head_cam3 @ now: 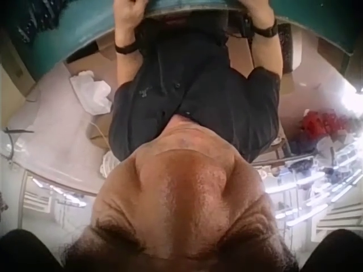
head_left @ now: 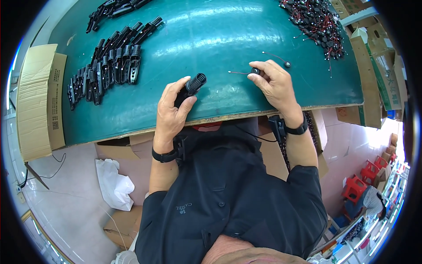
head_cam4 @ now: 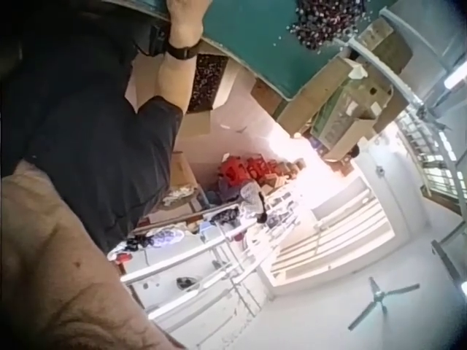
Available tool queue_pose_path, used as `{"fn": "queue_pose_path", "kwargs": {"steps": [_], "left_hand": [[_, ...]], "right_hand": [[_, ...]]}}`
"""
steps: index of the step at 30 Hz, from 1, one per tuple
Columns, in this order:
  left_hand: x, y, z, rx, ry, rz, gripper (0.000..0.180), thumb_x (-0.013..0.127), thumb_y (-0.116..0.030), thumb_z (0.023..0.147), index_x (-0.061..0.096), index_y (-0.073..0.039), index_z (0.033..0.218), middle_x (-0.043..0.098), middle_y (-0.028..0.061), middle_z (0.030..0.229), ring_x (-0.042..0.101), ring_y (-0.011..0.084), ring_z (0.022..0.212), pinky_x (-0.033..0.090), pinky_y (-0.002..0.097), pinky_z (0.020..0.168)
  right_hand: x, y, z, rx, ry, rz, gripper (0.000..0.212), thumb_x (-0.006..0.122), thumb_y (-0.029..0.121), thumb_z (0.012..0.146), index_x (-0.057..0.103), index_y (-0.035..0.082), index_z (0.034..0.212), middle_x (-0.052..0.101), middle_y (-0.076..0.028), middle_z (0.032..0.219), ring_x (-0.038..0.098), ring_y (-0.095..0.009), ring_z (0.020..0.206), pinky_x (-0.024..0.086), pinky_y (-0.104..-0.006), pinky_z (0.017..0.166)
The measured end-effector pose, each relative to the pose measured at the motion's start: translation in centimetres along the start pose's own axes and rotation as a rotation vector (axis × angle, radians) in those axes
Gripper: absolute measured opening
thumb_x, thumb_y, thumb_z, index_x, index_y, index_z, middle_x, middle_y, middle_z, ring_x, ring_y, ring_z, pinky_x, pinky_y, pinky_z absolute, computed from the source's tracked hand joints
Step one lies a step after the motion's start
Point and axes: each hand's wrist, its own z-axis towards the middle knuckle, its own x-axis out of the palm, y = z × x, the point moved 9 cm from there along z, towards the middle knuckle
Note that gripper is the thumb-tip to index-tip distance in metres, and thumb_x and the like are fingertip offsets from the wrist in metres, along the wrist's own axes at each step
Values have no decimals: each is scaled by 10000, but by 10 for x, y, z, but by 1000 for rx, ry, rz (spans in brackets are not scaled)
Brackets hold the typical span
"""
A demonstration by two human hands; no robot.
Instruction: The person picks up a black plastic housing and a small electronic component with wires, threads the wires through, and snaps a small cap onto the end. After pressing the pieces together, they place the finished unit on the table and reach for another housing.
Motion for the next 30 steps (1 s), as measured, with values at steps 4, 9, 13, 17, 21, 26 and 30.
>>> {"fn": "queue_pose_path", "kwargs": {"steps": [4, 9, 13, 17, 21, 26, 30], "left_hand": [[-4, 5, -8, 50, -54, -62, 517, 816, -74, 903, 654, -62, 1393, 669, 135, 1227, 647, 269, 1110, 527, 370, 961], [-3, -2, -9, 121, -50, 38, 520, 801, -36, 898, 650, -51, 1396, 657, 151, 1260, 648, 291, 1115, 527, 383, 982], [2, -10, -9, 182, -13, 118, 505, 772, -12, 925, 637, -48, 1411, 641, 120, 1279, 620, 244, 1164, 491, 346, 1036], [2, -10, -9, 182, -14, 133, 513, 776, -3, 908, 642, -49, 1402, 644, 134, 1288, 625, 266, 1172, 497, 359, 1035], [5, -9, -9, 180, -8, 129, 510, 780, -9, 905, 646, -49, 1395, 644, 131, 1286, 624, 267, 1178, 500, 362, 1032], [6, -9, -9, 180, -6, 138, 515, 777, 3, 893, 651, -53, 1389, 646, 133, 1291, 625, 274, 1184, 504, 371, 1030], [7, -10, -9, 184, -4, 154, 519, 775, 15, 882, 656, -56, 1383, 648, 136, 1292, 627, 280, 1185, 506, 377, 1029]], "right_hand": [[-28, 56, 6, -77, -69, 92, 329, 849, 114, 896, 752, 26, 1198, 664, -64, 870, 611, -140, 730, 499, -280, 617], [-33, 116, 8, -390, -30, 16, 407, 873, 115, 843, 740, 24, 1216, 686, -92, 888, 642, -202, 716, 521, -313, 614], [-25, 127, 3, -520, 33, -28, 458, 876, 100, 812, 721, 18, 1235, 692, -111, 895, 658, -247, 711, 533, -342, 608], [-16, 130, 1, -565, 83, -42, 479, 866, 86, 811, 700, 16, 1255, 680, -113, 877, 667, -267, 713, 539, -360, 604], [-8, 133, 0, -587, 85, -34, 477, 858, 96, 818, 688, 18, 1257, 663, -104, 857, 666, -265, 712, 538, -364, 605], [-1, 131, -1, -593, 72, -48, 460, 850, 115, 828, 682, 19, 1245, 639, -95, 842, 657, -258, 700, 532, -367, 600], [4, 127, -1, -589, 80, -33, 452, 848, 119, 829, 681, 19, 1236, 629, -92, 840, 650, -256, 692, 527, -367, 595]]}}
